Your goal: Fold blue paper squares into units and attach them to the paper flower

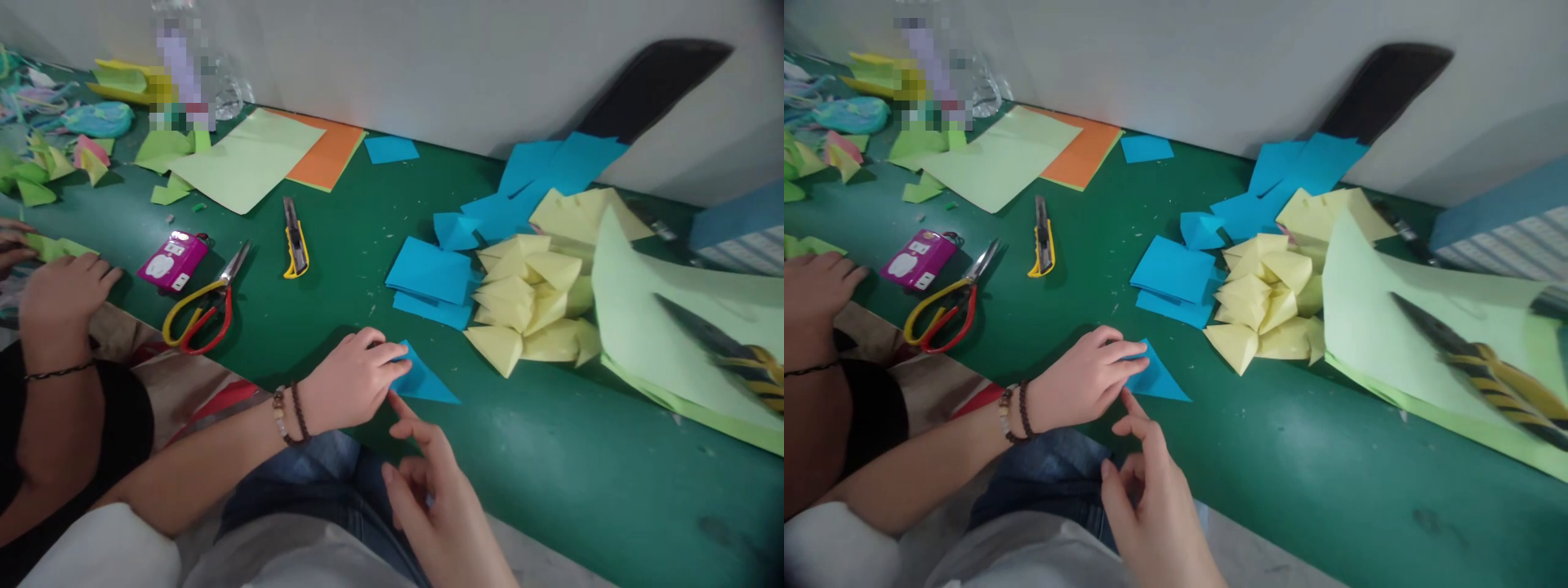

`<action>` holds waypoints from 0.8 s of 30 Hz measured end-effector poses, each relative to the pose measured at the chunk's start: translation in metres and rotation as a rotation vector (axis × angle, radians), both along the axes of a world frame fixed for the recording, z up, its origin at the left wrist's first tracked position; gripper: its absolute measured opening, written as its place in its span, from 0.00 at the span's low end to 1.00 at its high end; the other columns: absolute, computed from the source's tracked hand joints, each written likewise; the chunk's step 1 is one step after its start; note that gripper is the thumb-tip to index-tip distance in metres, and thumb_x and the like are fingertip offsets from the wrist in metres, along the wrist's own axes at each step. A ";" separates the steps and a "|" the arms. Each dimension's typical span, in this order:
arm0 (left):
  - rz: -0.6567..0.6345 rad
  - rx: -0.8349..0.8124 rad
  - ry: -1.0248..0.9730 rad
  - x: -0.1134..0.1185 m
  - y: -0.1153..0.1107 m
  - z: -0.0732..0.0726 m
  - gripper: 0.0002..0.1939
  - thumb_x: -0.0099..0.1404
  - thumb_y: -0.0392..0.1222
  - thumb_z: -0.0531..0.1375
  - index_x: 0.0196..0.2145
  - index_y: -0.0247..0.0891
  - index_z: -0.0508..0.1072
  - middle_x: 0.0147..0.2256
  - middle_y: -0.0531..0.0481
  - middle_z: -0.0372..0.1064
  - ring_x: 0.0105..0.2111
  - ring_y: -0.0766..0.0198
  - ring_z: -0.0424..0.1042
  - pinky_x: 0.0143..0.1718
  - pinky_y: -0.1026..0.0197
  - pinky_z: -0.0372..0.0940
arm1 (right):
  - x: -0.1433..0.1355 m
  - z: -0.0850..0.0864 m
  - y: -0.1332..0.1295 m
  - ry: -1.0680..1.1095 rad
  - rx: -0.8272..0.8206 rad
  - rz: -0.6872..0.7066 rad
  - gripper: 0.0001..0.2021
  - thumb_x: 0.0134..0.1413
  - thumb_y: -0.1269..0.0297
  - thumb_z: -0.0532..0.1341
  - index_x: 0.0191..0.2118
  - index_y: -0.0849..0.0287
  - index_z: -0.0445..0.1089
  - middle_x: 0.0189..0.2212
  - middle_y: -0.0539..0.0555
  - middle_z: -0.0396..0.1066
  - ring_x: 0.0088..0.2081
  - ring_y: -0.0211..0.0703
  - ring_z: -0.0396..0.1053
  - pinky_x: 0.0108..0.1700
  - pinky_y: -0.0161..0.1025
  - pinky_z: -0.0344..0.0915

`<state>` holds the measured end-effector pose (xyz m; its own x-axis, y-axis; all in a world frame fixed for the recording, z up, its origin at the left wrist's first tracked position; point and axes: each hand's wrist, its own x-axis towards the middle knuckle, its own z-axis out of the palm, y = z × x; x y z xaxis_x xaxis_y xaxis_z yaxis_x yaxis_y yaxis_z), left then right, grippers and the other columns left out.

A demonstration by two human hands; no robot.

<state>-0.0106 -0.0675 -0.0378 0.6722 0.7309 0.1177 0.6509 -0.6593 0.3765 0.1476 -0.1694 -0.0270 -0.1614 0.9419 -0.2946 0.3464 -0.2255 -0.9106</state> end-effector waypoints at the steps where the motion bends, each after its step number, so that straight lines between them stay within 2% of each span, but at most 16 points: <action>1: -0.003 0.000 0.005 0.000 0.000 -0.001 0.17 0.69 0.35 0.52 0.52 0.32 0.72 0.55 0.43 0.68 0.48 0.53 0.61 0.47 0.50 0.67 | -0.003 0.001 -0.001 0.022 -0.011 -0.029 0.09 0.61 0.58 0.53 0.44 0.53 0.59 0.58 0.66 0.65 0.17 0.27 0.60 0.18 0.32 0.62; 7: -0.001 0.006 -0.019 -0.001 -0.001 -0.001 0.16 0.70 0.35 0.51 0.52 0.32 0.72 0.56 0.44 0.67 0.49 0.53 0.61 0.48 0.50 0.66 | -0.007 0.005 -0.002 0.136 -0.117 -0.188 0.11 0.61 0.54 0.53 0.45 0.53 0.58 0.63 0.67 0.58 0.16 0.25 0.61 0.19 0.32 0.63; 11: 0.000 0.007 -0.033 -0.002 -0.001 -0.001 0.17 0.71 0.35 0.50 0.52 0.33 0.72 0.55 0.44 0.68 0.48 0.54 0.61 0.47 0.50 0.67 | 0.009 0.008 0.002 0.120 -0.084 -0.295 0.12 0.61 0.54 0.56 0.45 0.54 0.59 0.61 0.68 0.62 0.17 0.29 0.66 0.21 0.35 0.67; 15: -0.015 0.008 -0.037 -0.002 0.000 -0.001 0.17 0.71 0.35 0.49 0.52 0.33 0.72 0.55 0.42 0.68 0.48 0.53 0.62 0.46 0.50 0.67 | 0.036 0.010 0.002 0.038 -0.017 -0.389 0.12 0.62 0.54 0.56 0.44 0.54 0.60 0.59 0.69 0.65 0.17 0.30 0.65 0.22 0.37 0.68; 18: -0.029 0.002 -0.046 -0.003 0.002 0.000 0.17 0.71 0.35 0.49 0.51 0.33 0.73 0.54 0.42 0.68 0.48 0.53 0.62 0.46 0.50 0.67 | 0.054 0.010 -0.002 -0.088 0.044 -0.430 0.11 0.62 0.54 0.56 0.44 0.54 0.60 0.57 0.67 0.67 0.16 0.30 0.64 0.22 0.37 0.68; 20: -0.054 -0.006 -0.049 -0.005 0.004 0.002 0.17 0.71 0.34 0.49 0.51 0.32 0.73 0.54 0.42 0.68 0.48 0.53 0.62 0.47 0.50 0.67 | 0.061 0.008 -0.001 -0.249 0.129 -0.417 0.10 0.62 0.54 0.56 0.43 0.54 0.63 0.54 0.64 0.70 0.17 0.30 0.64 0.23 0.36 0.67; 22: -0.091 -0.019 -0.040 -0.007 0.008 0.004 0.17 0.70 0.33 0.50 0.52 0.31 0.73 0.53 0.41 0.69 0.48 0.53 0.61 0.50 0.51 0.66 | 0.064 0.005 0.005 -0.490 0.289 -0.363 0.09 0.61 0.56 0.57 0.40 0.55 0.66 0.46 0.60 0.75 0.21 0.34 0.66 0.24 0.36 0.66; 24: -0.140 -0.034 -0.023 -0.009 0.013 0.007 0.18 0.68 0.32 0.51 0.53 0.31 0.72 0.54 0.42 0.68 0.49 0.53 0.61 0.51 0.51 0.65 | 0.060 0.002 0.017 -0.724 0.496 -0.272 0.07 0.61 0.59 0.58 0.38 0.56 0.69 0.33 0.56 0.74 0.25 0.38 0.68 0.27 0.36 0.65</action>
